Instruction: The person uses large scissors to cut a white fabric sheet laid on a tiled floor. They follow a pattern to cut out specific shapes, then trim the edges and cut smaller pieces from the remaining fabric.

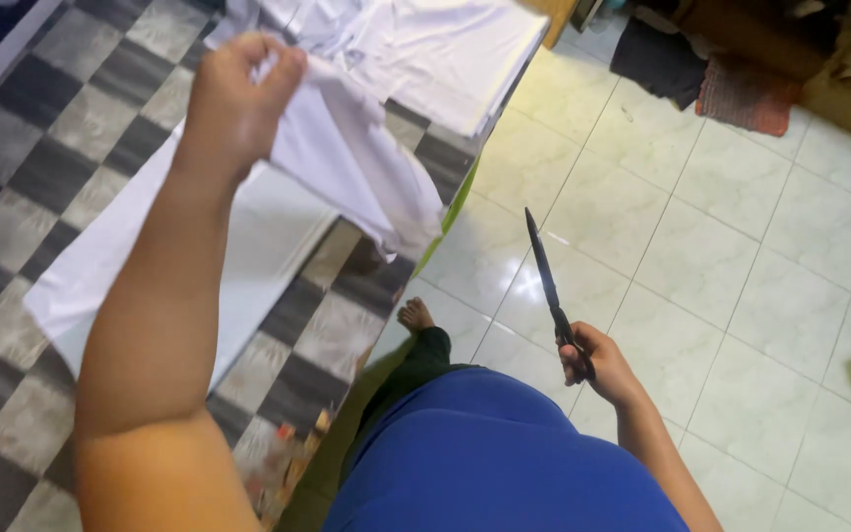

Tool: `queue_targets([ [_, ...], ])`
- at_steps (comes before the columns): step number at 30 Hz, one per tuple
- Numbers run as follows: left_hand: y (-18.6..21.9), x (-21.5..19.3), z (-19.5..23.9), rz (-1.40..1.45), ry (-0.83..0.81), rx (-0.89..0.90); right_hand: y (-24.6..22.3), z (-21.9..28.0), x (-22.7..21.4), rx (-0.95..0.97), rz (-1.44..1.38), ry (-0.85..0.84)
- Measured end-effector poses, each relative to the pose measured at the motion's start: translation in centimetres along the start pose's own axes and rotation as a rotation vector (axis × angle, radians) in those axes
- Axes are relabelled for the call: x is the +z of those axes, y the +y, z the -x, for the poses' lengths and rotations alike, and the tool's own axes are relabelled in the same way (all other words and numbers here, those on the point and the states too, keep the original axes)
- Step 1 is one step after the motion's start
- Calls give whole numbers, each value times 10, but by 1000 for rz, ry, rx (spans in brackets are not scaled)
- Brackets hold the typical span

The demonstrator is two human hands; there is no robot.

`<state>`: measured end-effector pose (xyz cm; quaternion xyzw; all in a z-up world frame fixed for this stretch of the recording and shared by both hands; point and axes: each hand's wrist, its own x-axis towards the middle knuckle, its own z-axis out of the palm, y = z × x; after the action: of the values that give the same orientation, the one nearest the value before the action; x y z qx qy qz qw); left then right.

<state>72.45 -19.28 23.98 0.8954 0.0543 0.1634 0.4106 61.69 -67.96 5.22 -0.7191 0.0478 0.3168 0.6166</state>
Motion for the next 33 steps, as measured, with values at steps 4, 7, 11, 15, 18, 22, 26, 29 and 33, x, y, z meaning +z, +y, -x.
queue_targets([
  [4,-17,19,-111,49,124,92,-35,-48,-18,-4,-35,92],
  [7,-8,34,-194,22,252,198,-52,-82,-41,53,-97,133],
  [11,-2,85,-251,-19,334,241,-52,-124,-79,32,-63,159],
  [15,-10,179,-259,-50,309,267,-95,-172,-94,-43,19,133],
  [18,-41,280,-223,-111,151,232,-112,-228,-122,-45,50,64],
  [22,-99,389,-173,-244,-46,68,-150,-299,-140,-118,74,-89],
  [26,-68,395,-154,-231,-102,-44,-190,-364,-148,-161,116,-199],
  [29,-60,378,-150,-172,-165,4,-209,-399,-139,-206,114,-286],
  [33,-79,339,-176,2,-58,-34,-231,-425,-130,-278,131,-378],
])
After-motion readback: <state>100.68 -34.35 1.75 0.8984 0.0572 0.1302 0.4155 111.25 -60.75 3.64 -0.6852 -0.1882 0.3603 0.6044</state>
